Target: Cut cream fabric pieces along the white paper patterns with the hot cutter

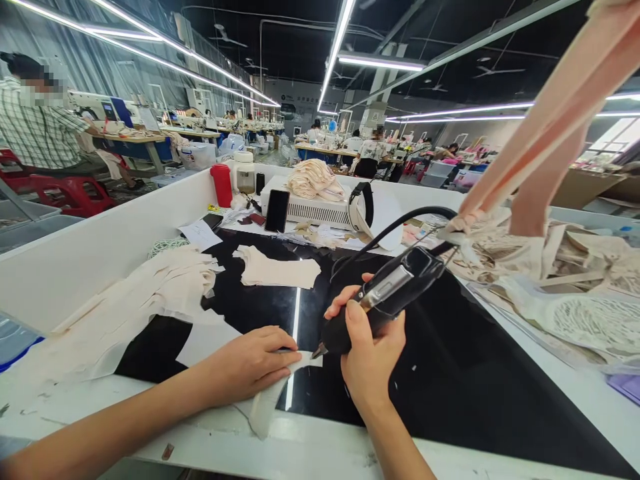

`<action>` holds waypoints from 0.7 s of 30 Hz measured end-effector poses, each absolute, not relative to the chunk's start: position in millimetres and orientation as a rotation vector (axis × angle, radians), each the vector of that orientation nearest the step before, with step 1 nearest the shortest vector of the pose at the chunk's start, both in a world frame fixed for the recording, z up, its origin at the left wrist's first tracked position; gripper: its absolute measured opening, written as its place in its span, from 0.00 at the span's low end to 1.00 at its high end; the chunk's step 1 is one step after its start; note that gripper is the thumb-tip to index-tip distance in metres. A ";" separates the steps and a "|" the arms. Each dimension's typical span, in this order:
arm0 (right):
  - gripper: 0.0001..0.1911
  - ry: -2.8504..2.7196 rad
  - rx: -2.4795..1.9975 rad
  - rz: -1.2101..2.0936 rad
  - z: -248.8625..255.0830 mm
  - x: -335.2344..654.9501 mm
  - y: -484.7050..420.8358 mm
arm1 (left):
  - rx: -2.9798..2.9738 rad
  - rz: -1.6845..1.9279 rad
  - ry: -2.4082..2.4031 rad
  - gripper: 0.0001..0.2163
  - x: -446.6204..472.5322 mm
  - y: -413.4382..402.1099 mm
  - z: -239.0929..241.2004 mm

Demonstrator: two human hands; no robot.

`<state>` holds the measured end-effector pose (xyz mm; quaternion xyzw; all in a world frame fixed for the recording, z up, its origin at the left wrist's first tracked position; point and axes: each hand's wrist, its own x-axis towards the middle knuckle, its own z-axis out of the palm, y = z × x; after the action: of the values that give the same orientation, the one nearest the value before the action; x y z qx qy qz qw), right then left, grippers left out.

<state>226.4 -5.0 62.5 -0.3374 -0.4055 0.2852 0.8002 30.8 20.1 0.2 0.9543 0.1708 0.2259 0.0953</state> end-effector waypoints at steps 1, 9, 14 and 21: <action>0.19 -0.878 -0.720 0.621 62.7 225.2 -6.8 | 2.832 0.662 0.513 0.11 30.6 20.0 0.2; 0.18 -0.925 -0.752 0.632 57.9 219.1 -9.6 | 2.829 0.663 0.515 0.12 30.7 19.3 0.9; 0.18 -0.918 -0.772 0.624 61.9 222.2 -10.8 | 2.828 0.676 0.515 0.12 30.8 20.0 0.5; 0.19 -0.890 -0.754 0.583 60.8 230.8 -10.8 | 2.820 0.691 0.506 0.12 30.5 21.4 -1.9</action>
<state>230.8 -10.8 60.8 -0.3508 -0.4140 0.2713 0.7949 30.5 21.4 -1.9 0.9523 0.1708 0.2335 0.0971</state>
